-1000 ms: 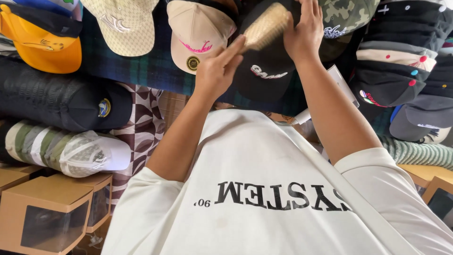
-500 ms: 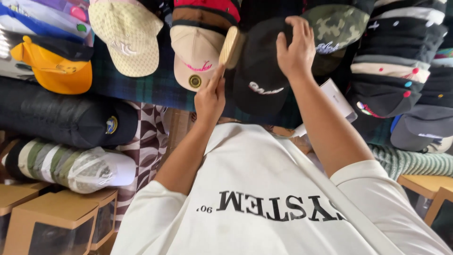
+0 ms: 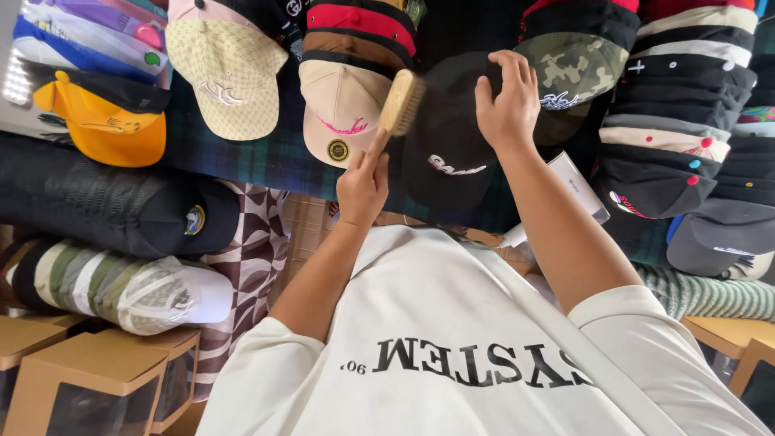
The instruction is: Brushing and using a dryer on a collection of baseball caps to clean and shape them while using a wooden hat mold.
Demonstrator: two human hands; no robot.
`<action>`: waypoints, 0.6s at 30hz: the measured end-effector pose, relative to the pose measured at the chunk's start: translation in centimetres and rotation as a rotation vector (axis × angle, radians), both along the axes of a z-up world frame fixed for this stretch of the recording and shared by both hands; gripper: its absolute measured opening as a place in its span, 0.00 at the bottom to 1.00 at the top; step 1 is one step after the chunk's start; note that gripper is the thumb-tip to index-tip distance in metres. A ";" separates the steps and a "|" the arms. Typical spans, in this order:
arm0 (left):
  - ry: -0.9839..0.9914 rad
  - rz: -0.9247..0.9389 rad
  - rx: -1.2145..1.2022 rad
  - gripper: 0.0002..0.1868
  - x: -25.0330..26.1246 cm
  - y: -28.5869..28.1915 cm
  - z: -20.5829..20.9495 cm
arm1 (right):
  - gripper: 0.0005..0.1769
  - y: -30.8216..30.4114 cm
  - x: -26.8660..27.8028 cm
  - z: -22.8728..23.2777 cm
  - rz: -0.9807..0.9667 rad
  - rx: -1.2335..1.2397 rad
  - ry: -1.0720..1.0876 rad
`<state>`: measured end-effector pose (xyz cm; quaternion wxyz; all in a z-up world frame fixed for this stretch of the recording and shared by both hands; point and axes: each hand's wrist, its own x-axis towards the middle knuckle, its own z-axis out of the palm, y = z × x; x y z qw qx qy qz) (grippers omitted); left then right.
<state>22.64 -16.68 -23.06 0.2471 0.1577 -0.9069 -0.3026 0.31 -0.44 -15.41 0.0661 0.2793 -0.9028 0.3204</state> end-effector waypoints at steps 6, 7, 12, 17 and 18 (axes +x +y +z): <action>0.043 -0.087 -0.050 0.23 -3.5 -1.4 2.6 | 0.16 0.0 0.1 0.6 -0.028 -0.009 -0.074; -0.027 0.064 0.036 0.23 -4.8 -2.2 2.1 | 0.15 0.0 -0.2 0.4 -0.024 -0.008 -0.018; 0.020 -0.121 -0.054 0.23 -6.1 -2.1 4.3 | 0.15 0.3 -0.1 -0.1 -0.027 -0.018 -0.036; 0.161 -0.118 -0.059 0.25 -8.0 -2.4 6.2 | 0.13 0.2 -0.5 -0.4 -0.036 -0.060 -0.035; 0.025 -0.171 0.074 0.24 -8.4 -2.2 6.4 | 0.14 0.1 -0.7 -0.3 -0.033 -0.063 -0.019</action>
